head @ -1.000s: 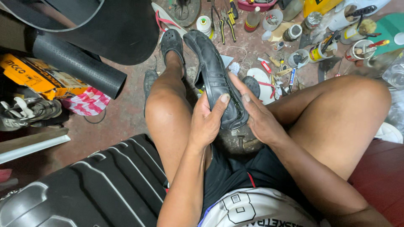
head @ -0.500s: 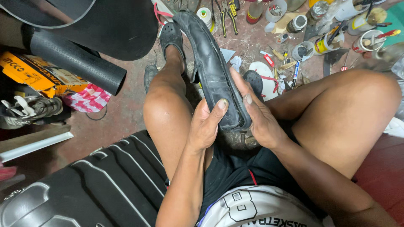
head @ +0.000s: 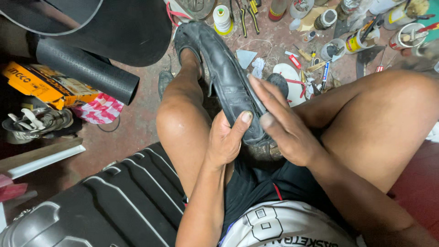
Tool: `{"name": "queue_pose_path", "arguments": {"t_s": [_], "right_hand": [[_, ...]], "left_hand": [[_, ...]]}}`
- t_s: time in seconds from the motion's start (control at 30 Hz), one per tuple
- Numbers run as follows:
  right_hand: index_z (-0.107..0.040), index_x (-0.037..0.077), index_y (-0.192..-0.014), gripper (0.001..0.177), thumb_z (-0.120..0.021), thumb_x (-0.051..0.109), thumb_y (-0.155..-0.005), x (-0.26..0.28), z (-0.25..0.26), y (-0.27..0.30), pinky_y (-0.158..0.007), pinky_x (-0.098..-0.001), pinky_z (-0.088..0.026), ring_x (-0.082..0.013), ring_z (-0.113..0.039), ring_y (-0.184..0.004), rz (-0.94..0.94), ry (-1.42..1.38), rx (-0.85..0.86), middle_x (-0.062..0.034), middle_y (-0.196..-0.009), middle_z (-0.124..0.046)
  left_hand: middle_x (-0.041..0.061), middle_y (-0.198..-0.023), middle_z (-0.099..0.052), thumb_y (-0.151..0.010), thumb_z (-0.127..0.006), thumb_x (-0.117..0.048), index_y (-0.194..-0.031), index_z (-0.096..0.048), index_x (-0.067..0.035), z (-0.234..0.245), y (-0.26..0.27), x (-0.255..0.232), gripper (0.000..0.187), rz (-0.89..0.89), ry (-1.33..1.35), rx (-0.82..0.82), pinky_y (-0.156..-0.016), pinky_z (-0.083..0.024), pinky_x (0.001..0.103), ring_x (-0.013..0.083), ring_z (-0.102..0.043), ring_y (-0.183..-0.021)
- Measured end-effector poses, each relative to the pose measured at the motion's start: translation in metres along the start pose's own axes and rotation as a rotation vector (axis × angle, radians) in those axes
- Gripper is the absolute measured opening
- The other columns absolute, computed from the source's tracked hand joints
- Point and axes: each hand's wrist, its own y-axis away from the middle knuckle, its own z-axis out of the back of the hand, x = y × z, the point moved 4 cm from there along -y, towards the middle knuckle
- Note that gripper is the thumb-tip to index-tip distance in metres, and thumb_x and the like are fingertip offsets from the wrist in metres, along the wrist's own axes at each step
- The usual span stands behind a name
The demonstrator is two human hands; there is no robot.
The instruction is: The person sits on the floor and manipulates a black slip-on shoe, repeatedly pressing and peeling the sole to check the bond. They turn the shoe over to inspect the tread and sides, then continue pressing the sole and upper together.
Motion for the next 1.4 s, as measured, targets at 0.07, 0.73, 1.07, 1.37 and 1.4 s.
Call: {"name": "queue_pose_path", "arguments": {"t_s": [0.07, 0.73, 1.07, 1.37, 1.4], "right_hand": [[-0.040, -0.001, -0.155, 0.062, -0.053, 0.030, -0.103, 0.000, 0.009, -0.002, -0.111, -0.0388, -0.043, -0.0263, -0.048, -0.138, -0.120, 0.009, -0.024, -0.0174, -0.151, -0.045], [-0.061, -0.001, -0.132, 0.031, -0.053, 0.005, -0.103, -0.003, -0.001, 0.008, -0.088, -0.0387, -0.058, -0.0348, -0.072, -0.104, -0.062, 0.357, -0.307, -0.0195, -0.125, -0.068], [-0.062, -0.004, -0.139, 0.036, -0.053, 0.012, -0.108, -0.038, 0.017, 0.002, -0.120, -0.0363, -0.041, -0.0246, -0.057, -0.136, -0.073, -0.417, -0.076, -0.0163, -0.142, -0.061], [-0.049, -0.005, -0.148, 0.067, -0.078, 0.020, -0.093, -0.071, -0.009, 0.006, -0.115, -0.0370, -0.043, -0.0216, -0.057, -0.130, -0.294, -1.035, -0.057, -0.0141, -0.139, -0.061], [-0.048, -0.005, -0.148, 0.068, -0.079, 0.021, -0.093, -0.071, -0.010, 0.006, -0.114, -0.0369, -0.043, -0.0214, -0.057, -0.130, -0.306, -1.032, -0.058, -0.0143, -0.139, -0.062]], "left_hand": [[0.000, -0.111, -0.066, -0.111, -0.059, -0.024, -0.122, -0.064, -0.001, -0.001, 0.001, -0.003, 0.026, -0.018, -0.066, 0.004, -0.092, -0.050, 0.027, 0.0074, -0.058, -0.101], [0.003, -0.072, -0.059, -0.102, -0.067, -0.018, -0.095, -0.068, -0.003, -0.022, -0.009, -0.025, 0.017, -0.055, -0.580, -0.086, -0.064, -0.049, 0.030, 0.0094, -0.052, -0.067], [-0.001, -0.096, -0.069, -0.106, -0.062, -0.018, -0.107, -0.070, -0.001, -0.006, -0.002, -0.014, 0.018, 0.004, -0.240, -0.069, -0.082, -0.052, 0.027, 0.0069, -0.059, -0.088], [0.001, -0.111, -0.070, -0.108, -0.064, -0.020, -0.119, -0.068, -0.001, -0.001, 0.003, 0.001, 0.023, 0.040, -0.039, -0.043, -0.093, -0.051, 0.028, 0.0081, -0.061, -0.101], [0.001, -0.110, -0.070, -0.108, -0.064, -0.020, -0.119, -0.068, 0.000, 0.000, 0.003, 0.000, 0.023, 0.042, -0.055, -0.039, -0.093, -0.051, 0.027, 0.0081, -0.061, -0.100]]}}
